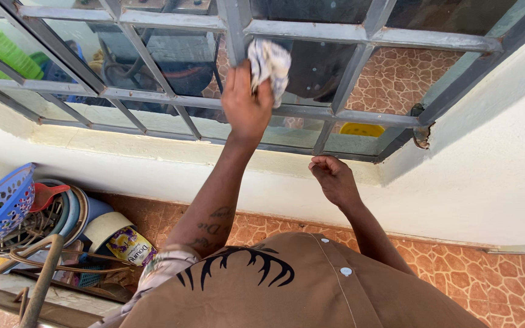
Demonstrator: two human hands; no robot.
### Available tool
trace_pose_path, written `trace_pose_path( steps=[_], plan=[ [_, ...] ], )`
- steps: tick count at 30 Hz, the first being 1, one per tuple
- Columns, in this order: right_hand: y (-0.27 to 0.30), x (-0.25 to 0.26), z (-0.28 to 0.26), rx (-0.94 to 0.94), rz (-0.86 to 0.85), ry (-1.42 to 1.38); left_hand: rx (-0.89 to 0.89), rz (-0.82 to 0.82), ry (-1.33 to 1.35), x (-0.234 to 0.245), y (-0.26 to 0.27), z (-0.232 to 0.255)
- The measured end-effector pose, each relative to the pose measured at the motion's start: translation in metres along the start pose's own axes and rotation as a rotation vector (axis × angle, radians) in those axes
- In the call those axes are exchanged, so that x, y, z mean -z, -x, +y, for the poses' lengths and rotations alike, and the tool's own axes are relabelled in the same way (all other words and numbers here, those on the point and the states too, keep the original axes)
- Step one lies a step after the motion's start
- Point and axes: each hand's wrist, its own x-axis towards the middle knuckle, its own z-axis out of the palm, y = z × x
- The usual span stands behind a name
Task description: The person wipes a glass window pane with a cloth, moving the cloth in circular and horizontal motions across the surface.
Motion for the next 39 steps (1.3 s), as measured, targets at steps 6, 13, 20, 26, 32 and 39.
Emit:
trace_pose_path(
  steps=[6,13,20,26,32,39],
  plan=[
    [-0.003,-0.014,-0.005,0.038,-0.037,-0.067,-0.256,-0.144,-0.038,-0.05,0.005,0.035],
    [0.01,0.006,0.011,0.043,0.004,-0.099,0.045,-0.25,-0.01,-0.018,0.047,-0.014],
    [0.018,0.025,-0.021,0.211,0.076,-0.282,-0.11,-0.187,0.119,-0.042,0.023,0.037],
    [0.032,0.04,-0.082,0.128,0.102,-0.652,0.178,-0.178,0.313,-0.024,0.046,0.087],
    [0.043,0.06,-0.105,0.254,0.057,-1.148,-0.199,-0.586,0.332,-0.019,0.059,0.133],
    [0.012,0.075,-0.083,0.389,0.626,-0.642,-0.102,-0.733,0.431,-0.006,0.044,0.142]
  ],
)
